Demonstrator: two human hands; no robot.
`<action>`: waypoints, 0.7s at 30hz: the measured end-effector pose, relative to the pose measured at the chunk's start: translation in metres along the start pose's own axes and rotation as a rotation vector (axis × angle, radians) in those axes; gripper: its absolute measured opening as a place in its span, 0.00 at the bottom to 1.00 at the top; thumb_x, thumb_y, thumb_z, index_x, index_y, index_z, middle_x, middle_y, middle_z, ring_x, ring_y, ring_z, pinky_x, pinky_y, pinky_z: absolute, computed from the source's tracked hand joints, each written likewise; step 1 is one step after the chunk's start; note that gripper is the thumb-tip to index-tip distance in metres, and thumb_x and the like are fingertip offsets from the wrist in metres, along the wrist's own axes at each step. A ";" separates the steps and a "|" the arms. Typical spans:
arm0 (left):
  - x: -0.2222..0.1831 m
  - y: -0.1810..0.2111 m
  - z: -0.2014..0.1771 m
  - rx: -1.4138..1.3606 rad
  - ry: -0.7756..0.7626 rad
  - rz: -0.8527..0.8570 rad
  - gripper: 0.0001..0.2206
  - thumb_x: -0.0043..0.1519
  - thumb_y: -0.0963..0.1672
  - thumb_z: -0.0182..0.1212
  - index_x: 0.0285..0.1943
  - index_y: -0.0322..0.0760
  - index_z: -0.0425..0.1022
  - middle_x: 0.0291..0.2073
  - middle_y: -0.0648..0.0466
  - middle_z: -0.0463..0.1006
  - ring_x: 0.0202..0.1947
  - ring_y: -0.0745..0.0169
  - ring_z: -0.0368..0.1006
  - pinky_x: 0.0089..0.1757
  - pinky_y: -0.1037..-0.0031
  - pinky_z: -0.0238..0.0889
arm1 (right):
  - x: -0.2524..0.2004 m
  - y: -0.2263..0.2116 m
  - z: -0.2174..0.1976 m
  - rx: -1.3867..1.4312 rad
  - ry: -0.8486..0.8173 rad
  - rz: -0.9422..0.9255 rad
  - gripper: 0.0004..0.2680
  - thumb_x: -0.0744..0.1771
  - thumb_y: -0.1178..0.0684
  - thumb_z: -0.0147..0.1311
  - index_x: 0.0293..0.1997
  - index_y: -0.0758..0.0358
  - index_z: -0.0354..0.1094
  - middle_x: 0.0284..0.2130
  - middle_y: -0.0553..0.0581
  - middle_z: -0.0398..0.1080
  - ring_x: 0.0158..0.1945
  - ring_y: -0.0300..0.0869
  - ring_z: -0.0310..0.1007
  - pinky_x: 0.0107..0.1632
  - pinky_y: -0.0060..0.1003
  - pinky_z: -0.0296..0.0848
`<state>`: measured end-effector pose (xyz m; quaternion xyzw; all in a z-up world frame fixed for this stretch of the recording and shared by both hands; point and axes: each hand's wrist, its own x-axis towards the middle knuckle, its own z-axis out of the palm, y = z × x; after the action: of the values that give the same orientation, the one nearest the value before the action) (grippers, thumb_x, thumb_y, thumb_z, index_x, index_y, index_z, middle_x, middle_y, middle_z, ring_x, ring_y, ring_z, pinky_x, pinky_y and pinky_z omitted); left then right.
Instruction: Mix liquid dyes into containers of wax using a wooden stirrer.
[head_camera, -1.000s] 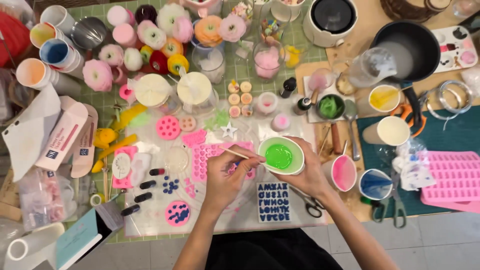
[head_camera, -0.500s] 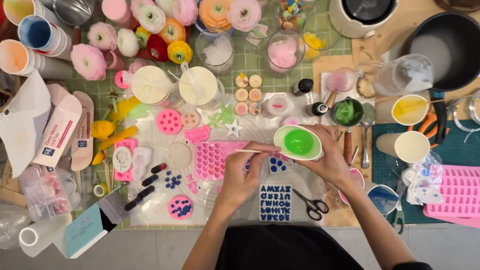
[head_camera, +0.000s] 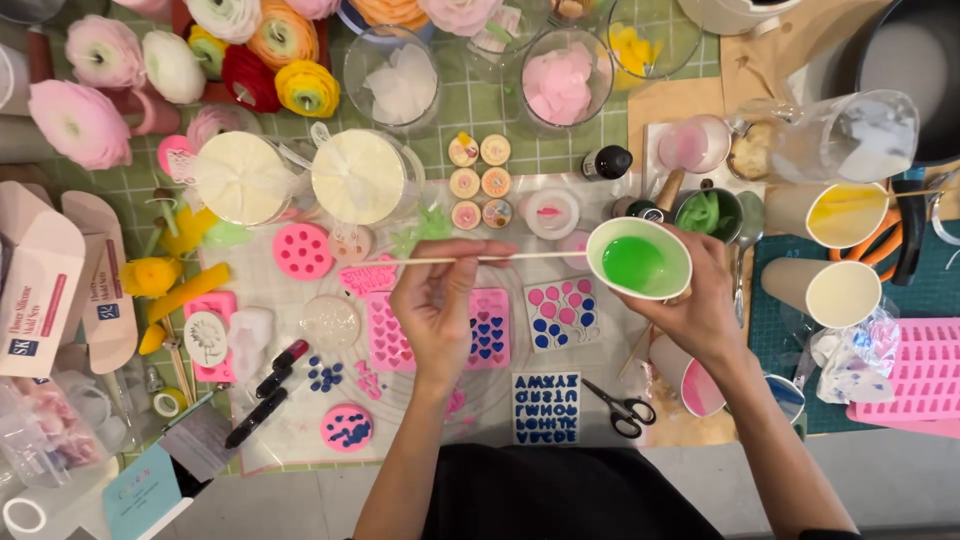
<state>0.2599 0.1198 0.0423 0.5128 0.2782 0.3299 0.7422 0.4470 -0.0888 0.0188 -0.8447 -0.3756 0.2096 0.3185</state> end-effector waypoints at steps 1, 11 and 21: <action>0.004 -0.001 0.000 0.001 0.002 -0.008 0.05 0.73 0.39 0.54 0.52 0.28 0.71 0.45 0.43 0.82 0.45 0.56 0.81 0.50 0.69 0.75 | 0.001 0.002 0.001 0.001 -0.006 0.006 0.27 0.58 0.51 0.73 0.62 0.62 0.67 0.56 0.59 0.73 0.60 0.55 0.68 0.62 0.47 0.67; 0.016 -0.016 -0.003 0.079 0.082 0.042 0.05 0.75 0.40 0.52 0.54 0.28 0.70 0.45 0.40 0.83 0.44 0.56 0.80 0.51 0.69 0.73 | 0.003 0.003 -0.004 -0.076 0.011 0.070 0.27 0.58 0.49 0.74 0.62 0.61 0.68 0.54 0.58 0.74 0.59 0.55 0.68 0.59 0.48 0.69; 0.013 -0.018 -0.015 0.029 0.242 0.068 0.06 0.75 0.40 0.52 0.54 0.28 0.69 0.43 0.42 0.82 0.41 0.56 0.79 0.48 0.68 0.74 | 0.014 0.002 0.003 -0.068 0.013 -0.027 0.26 0.59 0.50 0.73 0.61 0.62 0.69 0.55 0.58 0.73 0.58 0.55 0.68 0.61 0.46 0.66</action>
<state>0.2605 0.1337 0.0198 0.4891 0.3526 0.4104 0.6842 0.4551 -0.0781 0.0136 -0.8513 -0.3918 0.1871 0.2946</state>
